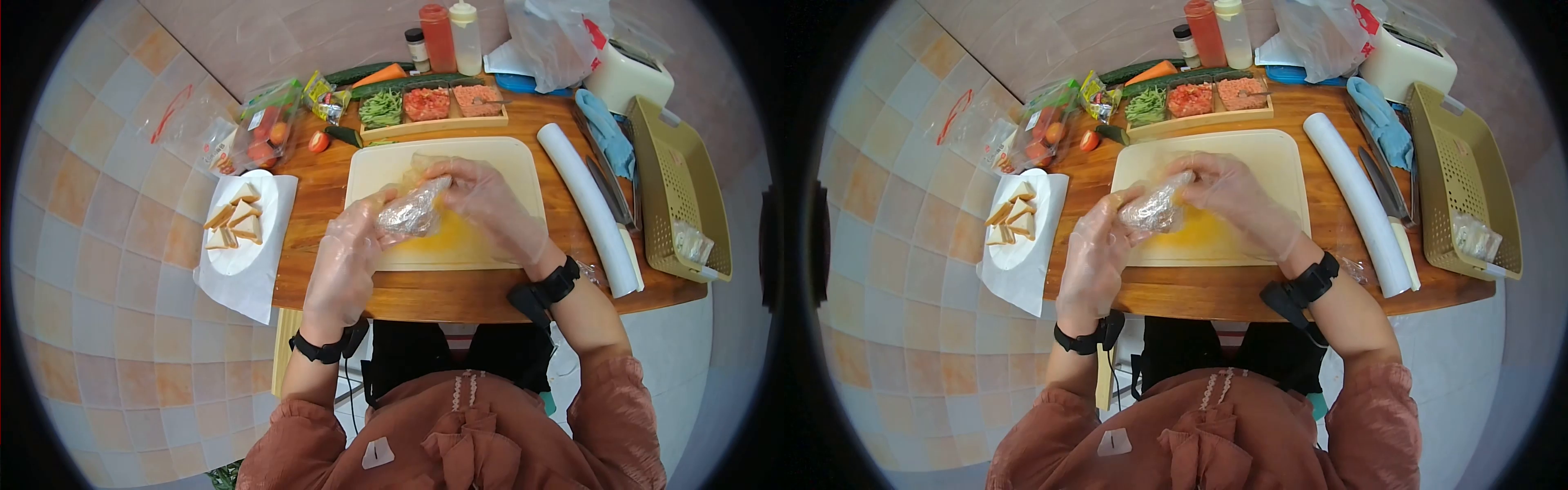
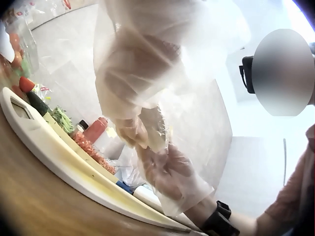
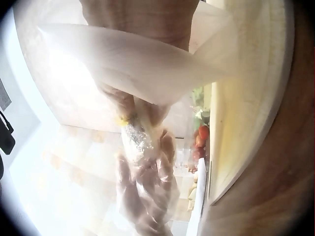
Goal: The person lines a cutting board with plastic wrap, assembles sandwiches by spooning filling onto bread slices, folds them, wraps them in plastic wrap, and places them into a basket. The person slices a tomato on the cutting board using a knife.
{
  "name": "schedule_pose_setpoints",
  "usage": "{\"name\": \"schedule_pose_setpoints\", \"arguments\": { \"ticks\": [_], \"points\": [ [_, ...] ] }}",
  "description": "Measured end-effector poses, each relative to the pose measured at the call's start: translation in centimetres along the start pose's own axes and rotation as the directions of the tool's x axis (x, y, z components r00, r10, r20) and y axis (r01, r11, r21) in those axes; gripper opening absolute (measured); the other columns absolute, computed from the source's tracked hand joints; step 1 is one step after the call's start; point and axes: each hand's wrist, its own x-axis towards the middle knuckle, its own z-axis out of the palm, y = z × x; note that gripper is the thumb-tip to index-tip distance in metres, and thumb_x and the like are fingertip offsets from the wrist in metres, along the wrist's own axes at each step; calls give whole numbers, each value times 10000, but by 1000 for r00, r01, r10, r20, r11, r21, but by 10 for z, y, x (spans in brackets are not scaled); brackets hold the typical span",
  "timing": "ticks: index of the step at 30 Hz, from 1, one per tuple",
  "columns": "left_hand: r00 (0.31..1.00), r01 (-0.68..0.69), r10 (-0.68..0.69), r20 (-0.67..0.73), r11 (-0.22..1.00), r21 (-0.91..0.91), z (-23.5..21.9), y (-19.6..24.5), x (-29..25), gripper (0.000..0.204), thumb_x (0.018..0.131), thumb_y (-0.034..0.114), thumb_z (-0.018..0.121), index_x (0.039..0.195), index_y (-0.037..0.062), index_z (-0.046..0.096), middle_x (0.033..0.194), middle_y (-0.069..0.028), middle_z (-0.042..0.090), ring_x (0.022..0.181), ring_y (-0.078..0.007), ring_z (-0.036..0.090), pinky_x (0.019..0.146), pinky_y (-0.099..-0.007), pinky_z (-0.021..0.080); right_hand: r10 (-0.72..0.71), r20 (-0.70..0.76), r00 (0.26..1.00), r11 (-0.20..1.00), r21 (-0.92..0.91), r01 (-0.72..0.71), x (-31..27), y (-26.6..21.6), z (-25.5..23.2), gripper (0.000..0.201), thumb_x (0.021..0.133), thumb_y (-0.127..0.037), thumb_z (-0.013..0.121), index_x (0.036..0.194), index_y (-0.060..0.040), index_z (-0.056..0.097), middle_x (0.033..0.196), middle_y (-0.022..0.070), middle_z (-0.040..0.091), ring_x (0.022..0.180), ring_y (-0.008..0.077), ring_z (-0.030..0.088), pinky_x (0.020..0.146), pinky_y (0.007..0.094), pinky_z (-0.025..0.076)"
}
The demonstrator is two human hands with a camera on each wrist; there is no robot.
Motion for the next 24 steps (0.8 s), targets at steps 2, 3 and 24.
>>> {"name": "schedule_pose_setpoints", "arguments": {
  "ticks": [2,3,24],
  "points": [
    [974,208,-217,-60,970,-122,5,-1,1,402,961,107,654,1319,-60,581,1281,-128,648,1169,-175,611,1022,-308,473,-9,0,1000,1000,-14,9,1,2,3,349,898,9,678,1245,-31,658,1175,33,675,1097,118,623,977,286,500],
    [974,208,-217,-60,970,-122,3,-2,2,402,961,107,654,1319,-60,581,1281,-128,648,1169,-175,611,1022,-308,473,-19,-1,1000,999,-30,19,2,2,3,360,883,59,659,1227,-42,682,1156,15,680,1068,106,625,937,272,512],
    [967,-220,254,10,820,529,-3,-7,4,413,875,7,738,1275,-25,640,1139,-148,723,1027,-204,693,922,-319,530,-54,100,994,998,20,52,3,4,7,615,841,32,718,1427,-26,541,1363,69,604,1257,148,551,1047,304,466]
  ]
}}
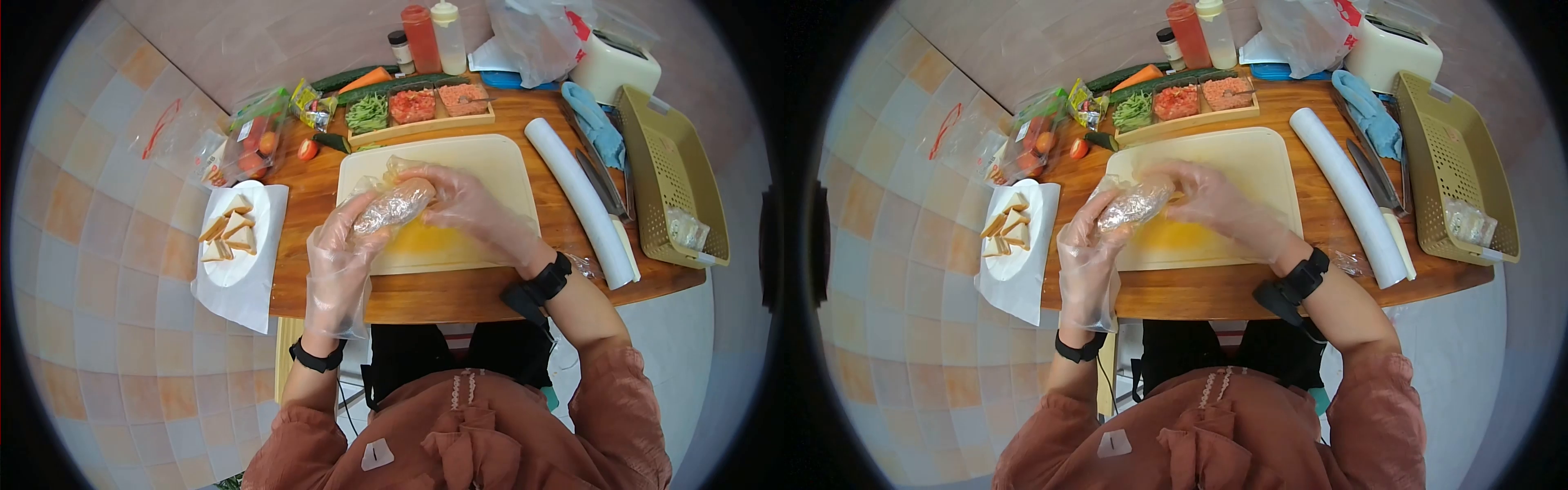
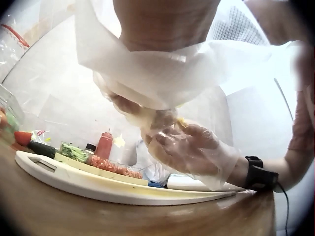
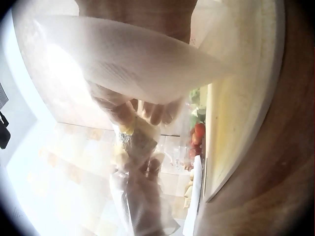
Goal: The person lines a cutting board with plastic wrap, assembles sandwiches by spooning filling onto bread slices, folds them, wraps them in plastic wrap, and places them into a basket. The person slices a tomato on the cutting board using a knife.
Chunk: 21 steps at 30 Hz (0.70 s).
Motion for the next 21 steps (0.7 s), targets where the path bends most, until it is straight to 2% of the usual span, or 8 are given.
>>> {"name": "schedule_pose_setpoints", "arguments": {
  "ticks": [4,6,10,12,13,15,17,21],
  "points": [
    [995,-99,99,1,993,63,-3,-5,0,513,854,-58,713,1350,-27,584,1271,-164,664,1146,-239,653,1007,-341,503,-36,42,998,993,-111,40,3,3,-6,561,889,13,668,1432,-28,535,1399,74,575,1270,160,544,1022,309,494],
    [991,-128,126,43,990,57,-4,-8,-1,564,858,-103,684,1401,-34,546,1368,-163,614,1243,-232,605,1074,-349,478,224,-82,971,974,42,-221,-2,-8,-2,485,942,-36,611,1423,-25,542,1392,72,581,1238,177,569,984,319,527],
    [957,-276,251,147,941,193,-7,-19,0,628,845,-166,643,1441,-14,517,1391,-166,600,1296,-262,579,1097,-371,463,135,-2,991,990,-41,-135,-12,-10,-6,419,977,-65,625,1384,8,559,1353,89,594,1244,176,576,963,295,543],
    [910,-398,335,245,870,292,-7,-19,1,664,841,-177,637,1467,-9,493,1423,-168,577,1314,-266,567,1102,-378,459,-152,360,920,682,-636,361,-9,-6,-12,401,995,-110,585,1373,23,562,1313,65,637,1154,172,617,974,320,528],
    [924,-372,324,202,883,285,-3,-16,1,706,833,-191,623,1494,-4,460,1457,-165,545,1332,-269,552,1108,-382,454,-153,360,920,682,-636,362,-8,-7,-8,401,995,-110,585,1373,23,562,1313,65,637,1154,172,617,974,320,528],
    [937,-346,312,160,896,277,4,-10,1,749,824,-205,608,1521,2,426,1492,-163,513,1350,-272,537,1114,-386,449,167,103,981,984,40,-171,-6,-11,5,397,982,-63,607,1362,43,561,1325,82,631,1180,157,601,1026,321,491],
    [999,-11,11,-31,1000,7,9,-5,0,772,839,-155,579,1557,14,349,1546,-175,458,1357,-313,530,1109,-371,438,140,78,987,990,19,-142,-2,-2,2,416,956,-30,633,1358,47,562,1329,90,629,1199,155,592,1050,321,471],
    [971,234,-234,48,894,-381,7,7,-3,756,856,-156,545,1564,-24,314,1566,-173,410,1357,-260,513,1113,-355,429,5,19,1000,1000,-19,-5,0,6,1,526,897,29,696,1400,19,543,1346,71,608,1261,154,557,1084,320,449]
  ]
}}
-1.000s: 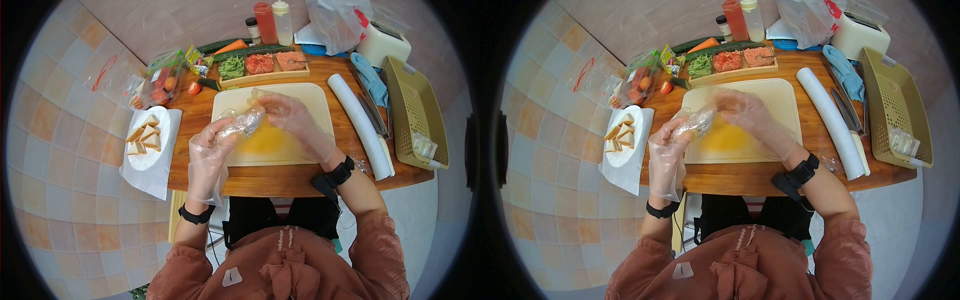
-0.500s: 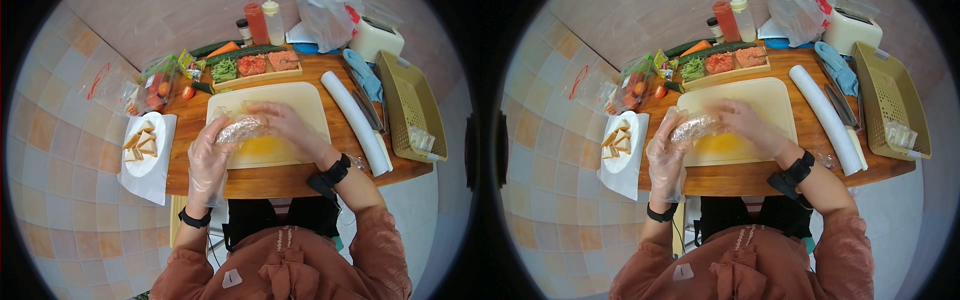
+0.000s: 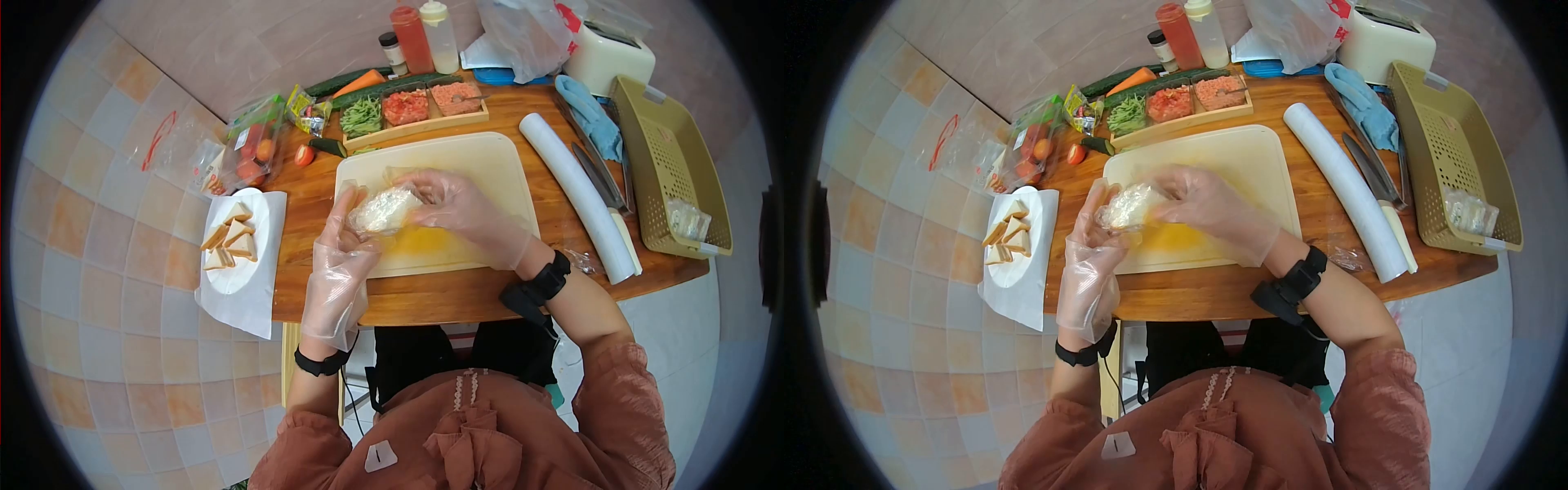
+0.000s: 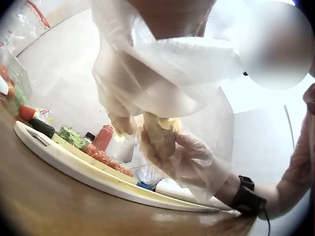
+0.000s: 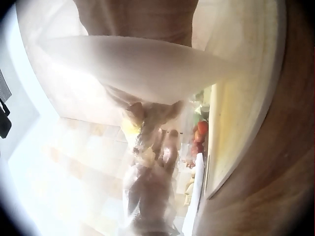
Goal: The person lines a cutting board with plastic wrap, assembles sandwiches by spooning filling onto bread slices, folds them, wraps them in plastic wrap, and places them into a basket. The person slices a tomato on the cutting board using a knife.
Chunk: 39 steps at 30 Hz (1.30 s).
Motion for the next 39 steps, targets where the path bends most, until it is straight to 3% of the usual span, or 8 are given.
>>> {"name": "schedule_pose_setpoints", "arguments": {
  "ticks": [19,21,23,26,28,31,35,39],
  "points": [
    [998,60,-61,0,982,179,-10,9,-3,216,929,3,656,1136,-45,690,1158,-103,687,1066,-179,614,938,-292,473,-386,163,908,600,-703,381,-3,3,6,442,828,-201,783,1231,-46,686,1131,162,692,1105,348,632,1000,437,476],
    [858,-505,363,364,467,726,-12,13,-13,215,955,-13,591,1150,-31,682,1250,-138,637,1184,-230,567,985,-332,456,-417,206,885,583,-687,434,1,15,0,470,831,-252,797,1244,-57,687,1172,145,678,1135,344,611,1026,448,456],
    [771,-600,436,465,251,760,-13,7,-11,252,976,-23,485,1132,-73,676,1238,-211,635,1092,-334,611,935,-396,486,-403,209,891,579,-696,425,3,16,1,482,815,-256,798,1222,-24,685,1160,173,678,1117,362,617,1001,457,467],
    [852,-520,421,311,618,589,11,17,-13,293,947,-11,528,1213,-57,642,1233,-199,630,1107,-281,614,925,-367,495,-505,137,852,591,-664,458,13,23,8,415,756,-235,799,1071,21,714,935,208,697,865,370,658,804,430,516],
    [996,-44,40,74,998,52,24,29,-21,451,882,-33,591,1332,-28,568,1239,-173,619,1129,-236,614,924,-328,503,-453,104,886,630,-665,400,13,11,10,387,750,-228,795,1033,25,718,888,213,690,794,359,649,746,415,510],
    [967,-220,137,215,876,429,15,39,-21,425,901,-23,597,1322,31,605,1274,-176,623,1156,-272,606,971,-386,484,-387,63,920,742,-572,351,6,-8,18,345,740,-225,794,971,23,726,832,220,682,695,333,632,661,393,494],
    [859,-508,171,483,162,846,3,51,-18,401,938,-4,611,1303,149,679,1342,-182,632,1210,-344,588,1065,-503,445,-278,69,958,827,-490,275,-11,-46,26,379,729,-215,761,1016,29,714,833,233,676,722,380,632,672,418,506],
    [880,-452,128,458,522,723,15,45,-14,412,918,-40,561,1283,110,681,1328,-219,617,1058,-369,644,976,-411,495,-318,85,944,700,-650,294,-24,-55,23,332,718,-299,802,882,-16,744,759,197,671,654,351,616,626,407,480]
  ]
}}
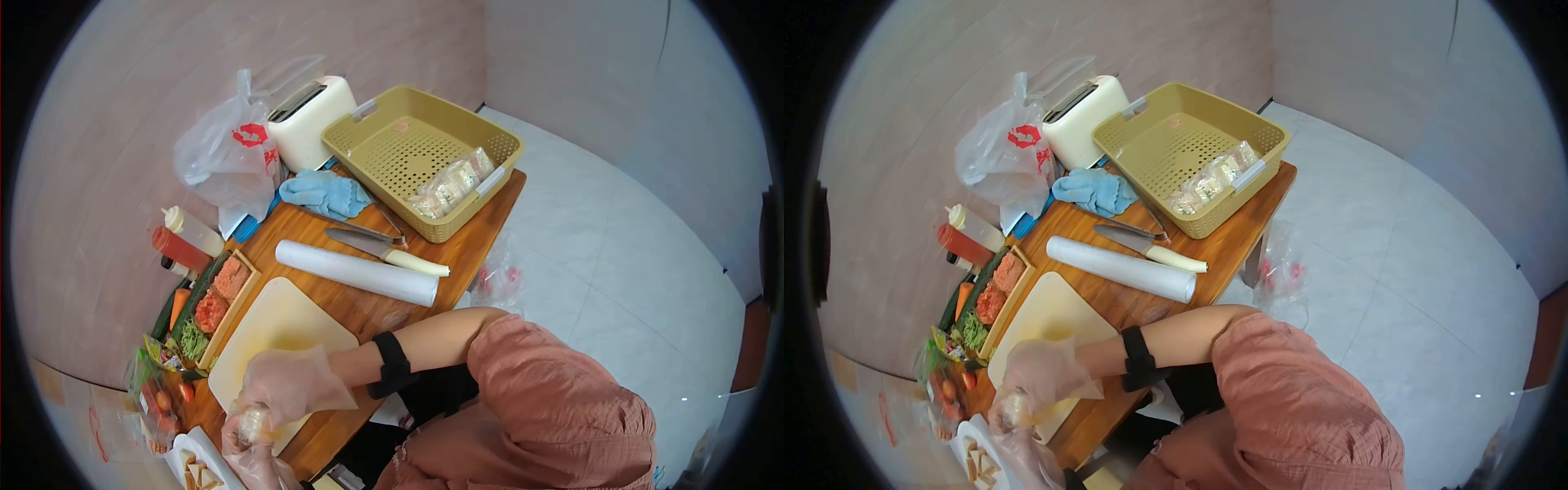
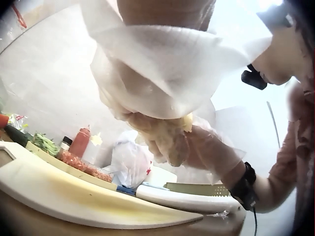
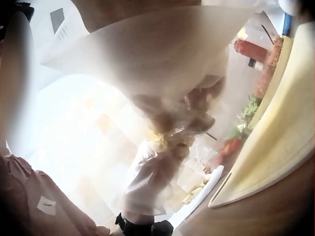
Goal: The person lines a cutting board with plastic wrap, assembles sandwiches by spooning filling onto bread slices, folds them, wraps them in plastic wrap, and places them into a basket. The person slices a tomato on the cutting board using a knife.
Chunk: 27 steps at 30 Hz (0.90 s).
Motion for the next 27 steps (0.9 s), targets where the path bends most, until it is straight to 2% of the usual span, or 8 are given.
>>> {"name": "schedule_pose_setpoints", "arguments": {
  "ticks": [2,6,10,14,16,21,24,27],
  "points": [
    [965,219,-260,16,779,-587,21,-55,-5,667,810,-32,663,1450,5,476,1263,-137,597,1115,-201,617,917,-277,505,-17,61,998,980,-198,29,-7,0,-4,311,728,-276,758,868,-6,693,743,198,642,660,394,593,616,445,474],
    [990,85,-143,-1,592,-801,43,-18,-2,700,772,-36,695,1442,13,499,1295,-135,620,1105,-221,639,920,-305,519,154,123,980,955,-271,-116,-28,-27,-41,304,742,-278,747,893,-16,712,773,197,660,707,397,615,632,447,489],
    [991,46,-122,-56,699,-713,48,-38,-13,632,784,-36,682,1397,2,533,1295,-141,634,1107,-236,643,928,-337,521,348,-202,916,864,-312,-397,-63,-66,-110,308,798,-268,741,1020,-54,745,889,185,703,826,284,684,733,370,542],
    [859,414,-512,11,682,-603,31,30,-10,339,933,-31,554,1250,20,664,1241,-214,645,1049,-320,654,917,-383,516,376,-725,577,681,-206,-703,-107,-125,-194,331,890,-204,708,1160,-15,730,978,87,752,837,173,684,775,323,554],
    [852,431,-523,31,666,-609,32,33,-10,324,938,-26,559,1244,6,660,1228,-209,650,1055,-308,652,918,-378,515,278,-720,636,710,-292,-641,-141,-126,-249,361,885,-190,698,1184,10,723,1003,93,750,813,180,685,779,299,554],
    [846,454,-530,63,652,-607,33,36,-10,290,950,-14,570,1228,-27,650,1193,-195,662,1069,-276,647,921,-364,511,235,-912,338,104,-322,-941,-193,-109,-316,319,887,-275,683,1009,12,750,934,211,731,894,336,705,811,394,545],
    [846,459,-530,68,657,-598,35,29,-12,278,955,-9,574,1222,-40,645,1180,-189,667,1074,-264,646,923,-358,510,155,-880,448,-96,-465,-880,-208,-95,-323,308,887,-172,677,1144,-14,735,909,183,734,827,316,713,765,382,562],
    [993,85,-108,-37,915,-395,42,14,-14,266,981,35,607,1228,-60,632,1158,-163,682,1083,-229,632,958,-332,486,176,-851,495,-237,-524,-818,-216,-80,-326,296,890,-201,685,1138,-46,731,930,209,713,895,382,691,786,436,555]
  ]
}}
